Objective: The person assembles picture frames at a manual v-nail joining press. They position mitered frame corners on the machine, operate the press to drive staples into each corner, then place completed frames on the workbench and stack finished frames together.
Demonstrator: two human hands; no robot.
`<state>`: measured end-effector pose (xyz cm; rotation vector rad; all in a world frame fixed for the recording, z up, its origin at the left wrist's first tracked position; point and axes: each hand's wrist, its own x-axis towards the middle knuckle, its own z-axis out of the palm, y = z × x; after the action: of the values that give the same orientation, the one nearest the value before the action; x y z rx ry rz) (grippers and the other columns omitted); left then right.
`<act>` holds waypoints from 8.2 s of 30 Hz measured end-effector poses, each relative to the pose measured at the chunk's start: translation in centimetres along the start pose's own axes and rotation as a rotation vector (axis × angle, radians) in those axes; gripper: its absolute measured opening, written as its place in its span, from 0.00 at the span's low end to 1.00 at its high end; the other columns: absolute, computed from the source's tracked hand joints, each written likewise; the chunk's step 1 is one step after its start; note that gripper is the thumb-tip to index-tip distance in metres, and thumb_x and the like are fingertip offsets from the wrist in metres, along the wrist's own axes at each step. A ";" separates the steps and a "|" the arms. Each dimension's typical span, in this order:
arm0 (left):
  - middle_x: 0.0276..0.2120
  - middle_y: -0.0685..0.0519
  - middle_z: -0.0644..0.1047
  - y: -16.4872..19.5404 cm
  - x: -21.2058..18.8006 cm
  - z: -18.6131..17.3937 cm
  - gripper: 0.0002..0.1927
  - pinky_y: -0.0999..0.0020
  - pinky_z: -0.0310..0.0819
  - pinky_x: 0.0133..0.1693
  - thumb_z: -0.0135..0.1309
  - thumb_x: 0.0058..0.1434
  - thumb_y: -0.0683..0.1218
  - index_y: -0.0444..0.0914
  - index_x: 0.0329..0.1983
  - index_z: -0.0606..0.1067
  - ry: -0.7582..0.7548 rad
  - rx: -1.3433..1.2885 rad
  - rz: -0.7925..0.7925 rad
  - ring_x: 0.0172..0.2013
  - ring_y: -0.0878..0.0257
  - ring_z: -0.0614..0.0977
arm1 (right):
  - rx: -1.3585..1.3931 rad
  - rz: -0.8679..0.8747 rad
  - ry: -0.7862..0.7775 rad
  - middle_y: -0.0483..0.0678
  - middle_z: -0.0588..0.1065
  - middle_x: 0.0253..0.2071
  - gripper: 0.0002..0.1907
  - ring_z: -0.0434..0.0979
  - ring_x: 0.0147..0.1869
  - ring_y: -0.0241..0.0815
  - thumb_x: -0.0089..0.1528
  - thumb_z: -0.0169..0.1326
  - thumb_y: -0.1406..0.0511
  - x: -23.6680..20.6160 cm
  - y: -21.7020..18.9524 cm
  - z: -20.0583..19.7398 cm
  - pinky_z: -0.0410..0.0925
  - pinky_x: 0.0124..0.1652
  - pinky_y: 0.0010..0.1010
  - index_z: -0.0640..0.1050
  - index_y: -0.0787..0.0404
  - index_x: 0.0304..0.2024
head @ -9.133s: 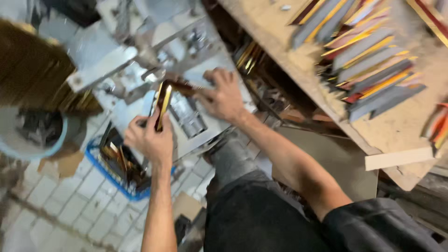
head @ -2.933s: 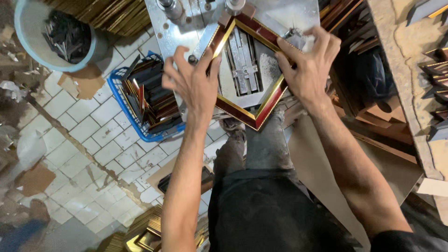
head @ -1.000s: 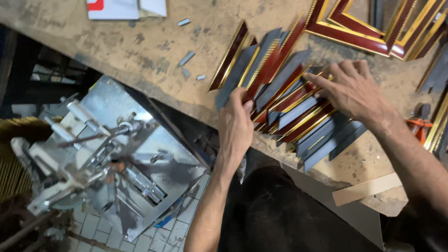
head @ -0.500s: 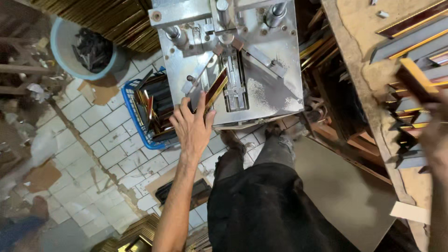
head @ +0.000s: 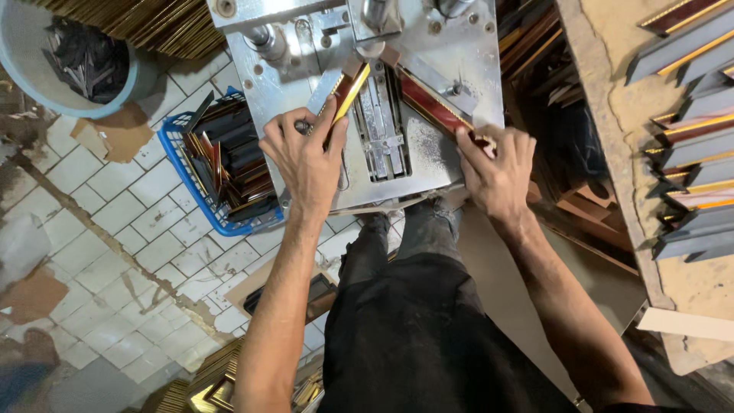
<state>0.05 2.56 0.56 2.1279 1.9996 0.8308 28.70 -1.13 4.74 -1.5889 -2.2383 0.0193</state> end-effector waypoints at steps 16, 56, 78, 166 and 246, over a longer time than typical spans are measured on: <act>0.40 0.58 0.69 0.1 -0.4 0.2 0.17 0.52 0.57 0.51 0.68 0.66 0.54 0.49 0.56 0.83 -0.010 -0.049 -0.038 0.49 0.56 0.66 | 0.010 0.006 0.000 0.51 0.67 0.57 0.17 0.60 0.57 0.52 0.70 0.64 0.60 4.4 -0.7 4.8 0.55 0.53 0.45 0.82 0.47 0.62; 0.43 0.53 0.75 38.1 -0.2 10.9 0.16 0.56 0.68 0.48 0.62 0.65 0.47 0.41 0.56 0.79 -0.289 -0.393 0.781 0.45 0.56 0.75 | -0.316 0.193 -0.148 0.38 0.79 0.57 0.14 0.76 0.67 0.39 0.58 0.56 0.70 -17.4 29.9 -19.4 0.61 0.65 0.39 0.82 0.51 0.45; 0.44 0.39 0.70 19.0 -8.3 0.8 0.24 0.58 0.69 0.44 0.35 0.78 0.55 0.30 0.62 0.60 -0.085 -0.795 -0.201 0.40 0.53 0.72 | 0.236 0.124 0.124 0.56 0.78 0.47 0.21 0.79 0.45 0.53 0.57 0.59 0.74 -9.3 11.6 -14.6 0.73 0.43 0.40 0.77 0.66 0.54; 0.53 0.59 0.79 1.4 -5.7 -2.2 0.15 0.59 0.65 0.56 0.64 0.61 0.49 0.50 0.52 0.83 -0.169 -0.150 0.378 0.56 0.59 0.74 | 0.007 -0.394 -0.098 0.44 0.76 0.49 0.17 0.71 0.53 0.43 0.65 0.63 0.64 2.8 0.3 1.7 0.63 0.53 0.34 0.84 0.57 0.57; 0.36 0.58 0.70 1.2 2.2 -0.3 0.13 0.54 0.55 0.47 0.67 0.61 0.55 0.49 0.48 0.85 -0.029 -0.064 -0.083 0.43 0.56 0.65 | 0.189 0.105 0.029 0.43 0.72 0.50 0.16 0.64 0.57 0.48 0.63 0.69 0.59 8.2 -1.3 2.8 0.56 0.54 0.42 0.86 0.51 0.53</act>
<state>0.98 4.45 2.03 1.9969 2.0041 0.8340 24.32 6.45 4.94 -1.5918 -2.0620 0.2283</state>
